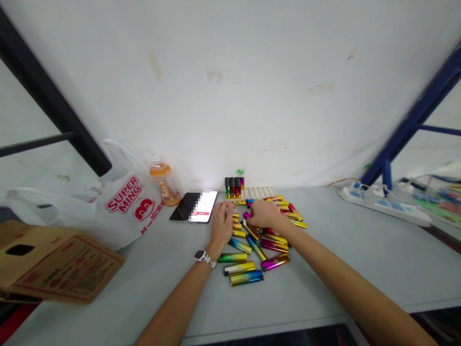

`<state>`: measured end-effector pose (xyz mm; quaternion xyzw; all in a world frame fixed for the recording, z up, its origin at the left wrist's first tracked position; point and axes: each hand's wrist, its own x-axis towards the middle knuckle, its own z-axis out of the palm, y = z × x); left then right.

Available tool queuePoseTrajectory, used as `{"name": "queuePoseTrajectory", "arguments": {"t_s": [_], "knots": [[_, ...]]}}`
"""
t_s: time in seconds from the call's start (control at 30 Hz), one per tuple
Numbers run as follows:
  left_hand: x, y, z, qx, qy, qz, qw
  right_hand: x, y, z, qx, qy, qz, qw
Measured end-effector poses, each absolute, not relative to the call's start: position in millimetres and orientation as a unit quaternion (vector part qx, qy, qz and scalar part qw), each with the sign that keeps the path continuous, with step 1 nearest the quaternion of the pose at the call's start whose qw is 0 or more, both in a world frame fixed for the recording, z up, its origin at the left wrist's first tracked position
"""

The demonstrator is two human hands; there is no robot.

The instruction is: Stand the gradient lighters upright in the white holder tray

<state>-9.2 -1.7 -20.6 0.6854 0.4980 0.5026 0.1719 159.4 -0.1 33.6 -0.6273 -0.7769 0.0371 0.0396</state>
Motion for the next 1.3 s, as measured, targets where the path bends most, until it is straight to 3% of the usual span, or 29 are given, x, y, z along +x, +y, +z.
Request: {"name": "queuePoseTrajectory", "arguments": {"t_s": [0.13,0.23,0.4,0.53,0.6,0.77,1.3], "knots": [[-10,-3,-19,0.684,0.497,0.505,0.172,158,7,29,-0.638,-0.765,0.060,0.059],[-10,-4,-17,0.677,0.499,0.512,0.176,159,8,28,-0.644,-0.752,0.077,0.121],[-10,-4,-16,0.670,0.501,0.518,0.177,158,7,27,-0.571,-0.735,0.131,0.341],[-10,-4,-17,0.671,0.497,0.520,0.180,147,-2,15,-0.467,-0.643,0.307,0.523],[-10,-4,-17,0.672,0.494,0.522,0.182,140,-10,9,-0.419,-0.577,0.404,0.573],[-10,-5,-17,0.674,0.486,0.525,0.182,131,-30,4,-0.365,-0.485,0.541,0.582],[-8,-3,-19,0.679,0.468,0.529,0.202,132,-37,3,-0.319,-0.383,0.668,0.553]]}}
